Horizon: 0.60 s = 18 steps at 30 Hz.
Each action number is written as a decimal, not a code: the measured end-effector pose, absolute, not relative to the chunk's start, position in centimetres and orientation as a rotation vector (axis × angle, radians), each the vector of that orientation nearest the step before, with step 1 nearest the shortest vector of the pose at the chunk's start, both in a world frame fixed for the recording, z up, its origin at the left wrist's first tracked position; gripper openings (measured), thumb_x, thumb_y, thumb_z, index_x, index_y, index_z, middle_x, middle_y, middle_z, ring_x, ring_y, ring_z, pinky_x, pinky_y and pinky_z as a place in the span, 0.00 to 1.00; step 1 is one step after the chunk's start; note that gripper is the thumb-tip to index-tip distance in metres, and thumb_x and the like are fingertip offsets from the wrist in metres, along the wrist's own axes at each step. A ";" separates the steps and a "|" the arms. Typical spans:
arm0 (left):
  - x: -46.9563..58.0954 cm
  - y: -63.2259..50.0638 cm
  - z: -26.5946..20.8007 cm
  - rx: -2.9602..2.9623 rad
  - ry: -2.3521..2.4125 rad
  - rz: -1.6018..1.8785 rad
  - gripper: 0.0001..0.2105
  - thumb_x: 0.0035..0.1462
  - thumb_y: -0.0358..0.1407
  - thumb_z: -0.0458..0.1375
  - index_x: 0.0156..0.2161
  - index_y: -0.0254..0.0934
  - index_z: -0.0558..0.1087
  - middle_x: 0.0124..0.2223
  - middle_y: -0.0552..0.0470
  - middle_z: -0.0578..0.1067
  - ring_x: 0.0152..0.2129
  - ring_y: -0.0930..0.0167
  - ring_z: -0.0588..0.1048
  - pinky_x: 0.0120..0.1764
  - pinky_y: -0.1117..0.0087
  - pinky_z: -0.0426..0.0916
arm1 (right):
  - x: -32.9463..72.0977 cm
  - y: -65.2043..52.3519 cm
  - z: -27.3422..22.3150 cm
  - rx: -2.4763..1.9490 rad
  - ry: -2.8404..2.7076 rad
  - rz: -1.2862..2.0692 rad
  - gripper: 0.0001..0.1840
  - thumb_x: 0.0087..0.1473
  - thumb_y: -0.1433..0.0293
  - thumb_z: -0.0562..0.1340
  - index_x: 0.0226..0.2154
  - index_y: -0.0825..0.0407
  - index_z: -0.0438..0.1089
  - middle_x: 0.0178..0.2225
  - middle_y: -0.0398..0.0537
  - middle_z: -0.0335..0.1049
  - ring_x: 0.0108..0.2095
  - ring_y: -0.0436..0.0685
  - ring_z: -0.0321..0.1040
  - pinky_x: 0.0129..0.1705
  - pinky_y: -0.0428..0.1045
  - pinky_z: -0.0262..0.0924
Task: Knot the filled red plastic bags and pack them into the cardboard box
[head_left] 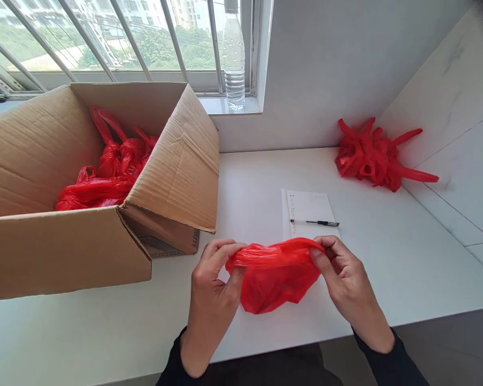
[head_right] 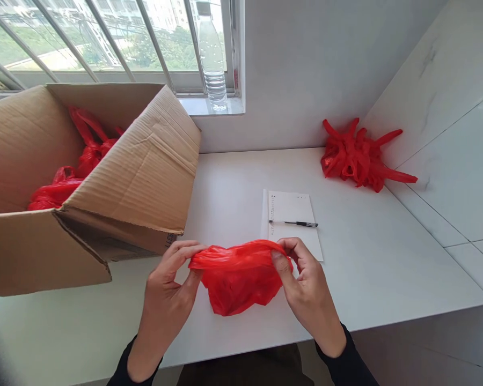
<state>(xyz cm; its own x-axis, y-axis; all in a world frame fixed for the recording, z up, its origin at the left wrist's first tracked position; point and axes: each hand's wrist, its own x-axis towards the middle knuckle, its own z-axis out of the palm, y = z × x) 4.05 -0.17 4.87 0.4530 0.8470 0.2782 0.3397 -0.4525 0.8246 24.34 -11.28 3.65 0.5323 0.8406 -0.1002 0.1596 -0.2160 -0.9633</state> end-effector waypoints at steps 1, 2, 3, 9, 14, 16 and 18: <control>3.9 -0.2 5.4 2.007 1.015 0.977 0.07 0.65 0.30 0.58 0.43 0.44 0.77 0.44 0.53 0.73 0.42 0.70 0.73 0.44 0.70 0.68 | 24.6 -11.4 3.8 -1.662 -0.800 0.759 0.12 0.65 0.54 0.61 0.41 0.44 0.69 0.34 0.42 0.69 0.34 0.54 0.66 0.35 0.48 0.62; 3.6 -0.3 6.0 2.029 1.042 1.033 0.07 0.65 0.30 0.59 0.43 0.45 0.77 0.43 0.54 0.71 0.41 0.71 0.73 0.43 0.71 0.68 | 24.8 -11.6 3.9 -1.633 -0.762 0.713 0.11 0.65 0.55 0.61 0.40 0.44 0.69 0.32 0.41 0.67 0.33 0.54 0.64 0.34 0.48 0.61; 3.4 -0.5 6.7 2.051 1.074 1.077 0.08 0.64 0.30 0.59 0.43 0.47 0.78 0.41 0.55 0.70 0.39 0.72 0.72 0.41 0.72 0.68 | 25.0 -11.8 4.0 -1.614 -0.735 0.663 0.10 0.65 0.56 0.61 0.39 0.44 0.69 0.31 0.41 0.66 0.32 0.54 0.63 0.34 0.48 0.61; 2.1 -1.7 10.3 1.835 1.117 0.956 0.10 0.64 0.44 0.59 0.48 0.50 0.79 0.28 0.57 0.73 0.28 0.71 0.75 0.30 0.74 0.72 | 24.3 -12.6 6.0 -1.530 -0.742 0.576 0.09 0.65 0.58 0.61 0.41 0.43 0.72 0.44 0.48 0.71 0.46 0.61 0.69 0.44 0.54 0.69; 3.2 -2.0 10.5 1.533 1.012 1.042 0.11 0.55 0.46 0.66 0.35 0.44 0.72 0.30 0.57 0.75 0.19 0.74 0.70 0.20 0.75 0.70 | 23.3 -13.3 7.6 -1.711 -0.797 0.511 0.07 0.62 0.60 0.63 0.35 0.44 0.71 0.36 0.43 0.66 0.36 0.56 0.66 0.39 0.50 0.67; 3.7 -2.2 10.2 1.423 1.119 1.079 0.14 0.50 0.37 0.70 0.32 0.43 0.67 0.30 0.59 0.73 0.20 0.76 0.71 0.24 0.75 0.72 | 23.2 -13.7 7.8 -1.752 -0.824 0.513 0.08 0.61 0.59 0.64 0.35 0.45 0.69 0.37 0.44 0.66 0.37 0.57 0.65 0.39 0.50 0.67; 4.0 -2.4 9.9 1.362 1.152 1.120 0.14 0.48 0.34 0.69 0.30 0.42 0.66 0.30 0.59 0.73 0.25 0.73 0.75 0.29 0.74 0.74 | 23.1 -14.0 7.8 -1.769 -0.827 0.551 0.11 0.60 0.56 0.64 0.35 0.45 0.68 0.38 0.45 0.68 0.38 0.59 0.66 0.38 0.51 0.67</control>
<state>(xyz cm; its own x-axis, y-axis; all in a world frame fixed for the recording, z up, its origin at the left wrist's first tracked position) 3.95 -2.43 9.94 0.1212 0.9914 0.0490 0.0768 -0.0586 0.9953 23.09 -14.04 7.82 0.6540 0.7561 0.0245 0.2694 -0.2025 -0.9415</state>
